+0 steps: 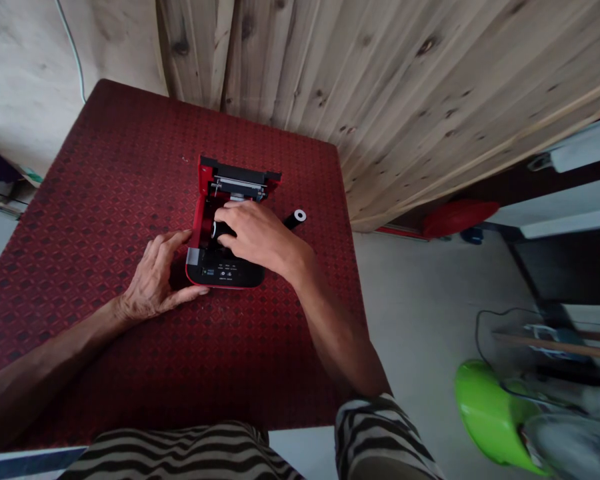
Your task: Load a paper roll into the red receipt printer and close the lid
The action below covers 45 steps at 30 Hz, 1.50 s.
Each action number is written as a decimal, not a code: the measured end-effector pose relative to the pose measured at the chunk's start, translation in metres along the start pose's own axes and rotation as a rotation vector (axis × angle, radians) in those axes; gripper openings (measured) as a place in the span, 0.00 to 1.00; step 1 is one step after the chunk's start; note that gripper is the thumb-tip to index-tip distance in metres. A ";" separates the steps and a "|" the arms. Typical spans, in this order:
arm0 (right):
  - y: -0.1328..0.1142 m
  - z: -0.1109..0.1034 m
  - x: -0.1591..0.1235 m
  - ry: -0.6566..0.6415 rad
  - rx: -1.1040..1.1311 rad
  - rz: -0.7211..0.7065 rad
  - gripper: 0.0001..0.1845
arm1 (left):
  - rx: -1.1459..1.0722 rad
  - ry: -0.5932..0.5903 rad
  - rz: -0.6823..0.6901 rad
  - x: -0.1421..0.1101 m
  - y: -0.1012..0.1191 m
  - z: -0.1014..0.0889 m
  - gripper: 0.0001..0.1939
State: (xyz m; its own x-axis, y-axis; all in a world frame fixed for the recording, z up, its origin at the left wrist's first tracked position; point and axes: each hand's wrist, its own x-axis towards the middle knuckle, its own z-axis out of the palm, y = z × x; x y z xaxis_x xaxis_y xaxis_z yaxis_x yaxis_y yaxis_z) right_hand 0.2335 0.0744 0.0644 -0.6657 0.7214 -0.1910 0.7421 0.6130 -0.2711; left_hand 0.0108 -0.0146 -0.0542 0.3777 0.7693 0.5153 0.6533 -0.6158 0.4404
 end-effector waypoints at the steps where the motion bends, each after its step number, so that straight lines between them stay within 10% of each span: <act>1: -0.001 0.000 -0.003 0.034 0.005 0.001 0.10 | 0.005 0.000 0.000 0.000 0.000 0.000 0.47; 10: 0.003 -0.015 -0.091 0.582 0.415 0.000 0.13 | -0.027 -0.017 0.010 0.002 -0.002 -0.004 0.48; 15: 0.051 0.030 -0.132 0.845 0.805 0.258 0.17 | -0.031 0.019 0.026 0.002 -0.005 -0.001 0.50; 24: 0.093 0.120 -0.111 0.678 0.971 0.442 0.22 | -0.067 0.005 -0.001 0.004 -0.006 -0.004 0.50; 31: 0.094 0.105 -0.132 0.596 1.000 0.422 0.30 | -0.065 0.027 -0.027 0.005 -0.005 -0.004 0.49; 35: 0.115 0.090 -0.138 0.824 0.938 0.459 0.19 | -0.067 0.009 -0.039 0.006 -0.004 -0.006 0.47; 41: 0.145 0.093 -0.089 0.755 0.672 0.479 0.33 | -0.053 0.005 -0.043 0.006 -0.004 -0.006 0.48; 45: 0.142 0.094 -0.069 0.691 0.610 0.495 0.20 | -0.034 0.009 -0.014 0.006 -0.006 -0.005 0.51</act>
State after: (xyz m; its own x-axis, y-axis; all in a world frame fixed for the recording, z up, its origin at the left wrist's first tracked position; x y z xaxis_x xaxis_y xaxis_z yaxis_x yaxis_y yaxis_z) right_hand 0.3772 0.0811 -0.0496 0.0346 0.9924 0.1183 0.6259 0.0707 -0.7767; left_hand 0.0065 -0.0072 -0.0499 0.3632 0.7761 0.5155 0.6353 -0.6110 0.4723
